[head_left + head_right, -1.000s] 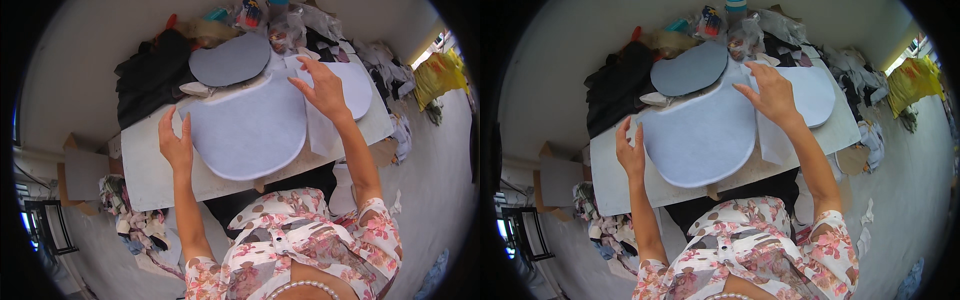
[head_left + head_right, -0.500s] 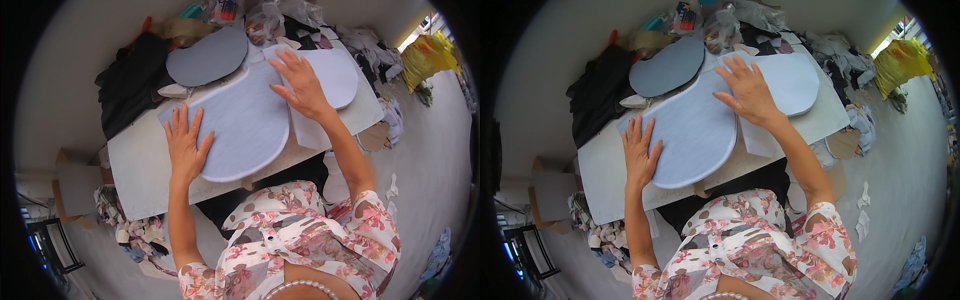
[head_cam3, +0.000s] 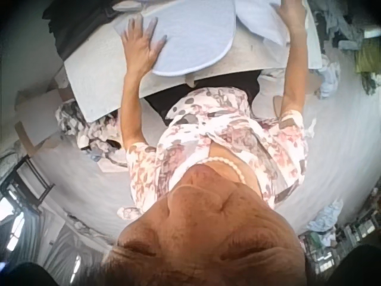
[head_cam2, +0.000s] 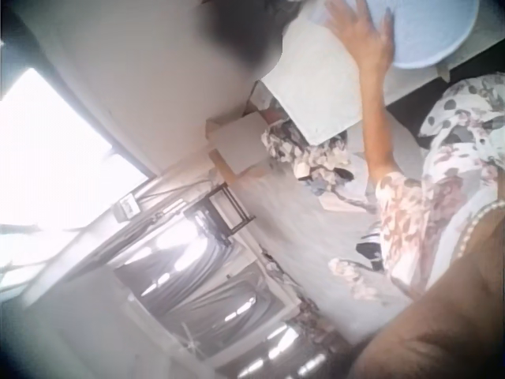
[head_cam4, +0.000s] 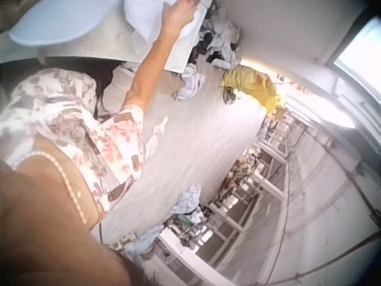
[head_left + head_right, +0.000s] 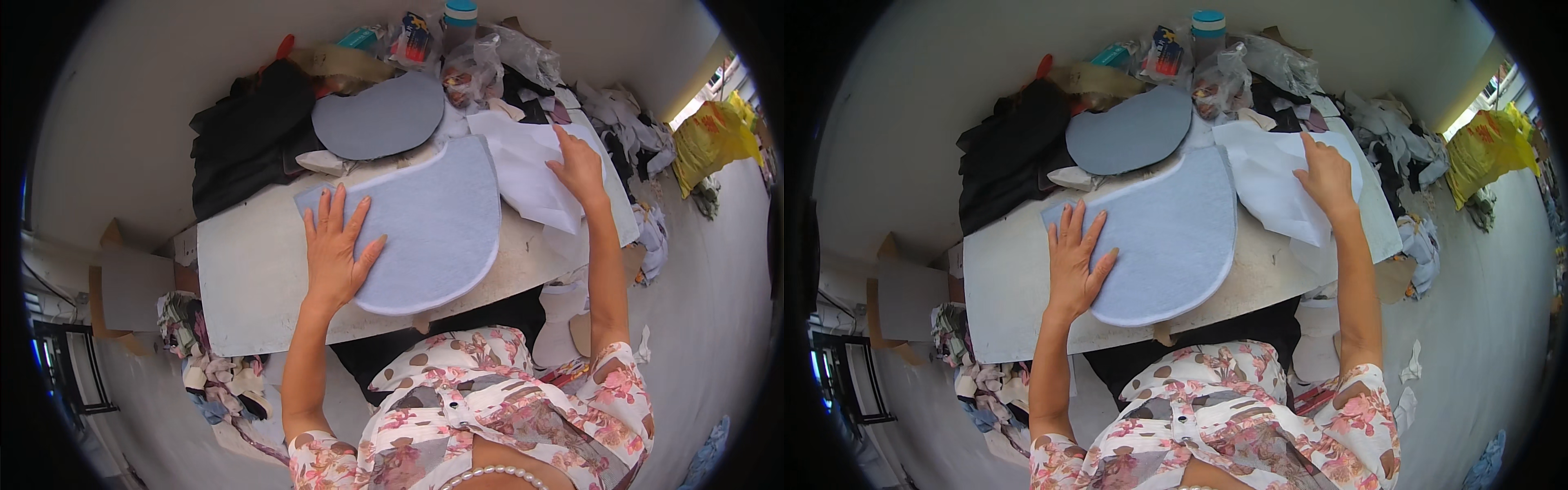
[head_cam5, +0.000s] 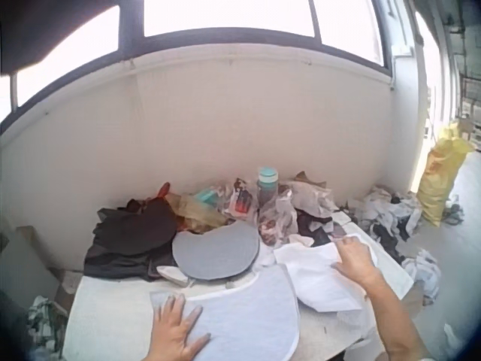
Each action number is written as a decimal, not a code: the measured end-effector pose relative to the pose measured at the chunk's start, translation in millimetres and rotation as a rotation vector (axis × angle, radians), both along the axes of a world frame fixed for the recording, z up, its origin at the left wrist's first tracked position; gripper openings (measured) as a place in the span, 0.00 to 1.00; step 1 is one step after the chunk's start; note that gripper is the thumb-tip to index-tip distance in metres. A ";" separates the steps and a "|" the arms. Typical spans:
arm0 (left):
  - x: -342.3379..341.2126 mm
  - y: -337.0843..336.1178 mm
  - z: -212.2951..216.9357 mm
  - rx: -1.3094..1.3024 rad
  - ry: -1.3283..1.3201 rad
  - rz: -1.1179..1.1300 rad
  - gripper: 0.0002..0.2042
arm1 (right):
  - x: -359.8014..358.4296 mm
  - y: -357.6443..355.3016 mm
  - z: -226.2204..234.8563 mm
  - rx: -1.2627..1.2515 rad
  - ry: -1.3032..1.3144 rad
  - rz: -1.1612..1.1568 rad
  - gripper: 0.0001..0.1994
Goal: The person repeatedly picks up gray and white semi-circular fabric pieces from a table, places them on a stack, and smooths them. The person handles the pieces one at a time and maintains a growing stack on the table.
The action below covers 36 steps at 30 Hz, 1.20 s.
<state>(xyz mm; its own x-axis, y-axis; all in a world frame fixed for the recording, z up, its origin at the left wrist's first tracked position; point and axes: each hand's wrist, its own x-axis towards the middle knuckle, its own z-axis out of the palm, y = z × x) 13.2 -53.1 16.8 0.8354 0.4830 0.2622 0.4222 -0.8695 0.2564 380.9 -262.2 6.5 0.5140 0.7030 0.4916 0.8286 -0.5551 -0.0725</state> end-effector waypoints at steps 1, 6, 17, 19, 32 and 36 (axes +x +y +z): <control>0.5 0.4 0.5 -0.002 -0.005 -0.003 0.28 | 12.0 5.4 3.2 0.003 -0.161 0.013 0.29; -2.7 0.0 0.6 -0.009 -0.040 -0.010 0.29 | -65.5 143.9 69.4 0.263 0.333 0.512 0.04; -0.2 46.3 36.2 -0.300 -0.447 0.019 0.19 | -98.3 311.0 -13.5 -0.335 0.252 0.680 0.06; 10.1 82.0 28.8 -0.636 -0.712 0.204 0.14 | -96.1 311.3 -10.6 -0.300 0.266 0.694 0.05; 114.8 181.2 -10.8 -1.508 -0.762 0.358 0.20 | -131.4 224.0 67.4 -0.375 0.221 1.017 0.09; 111.8 150.7 32.0 -0.938 -0.774 0.015 0.11 | -101.9 225.4 79.3 0.110 0.336 0.936 0.31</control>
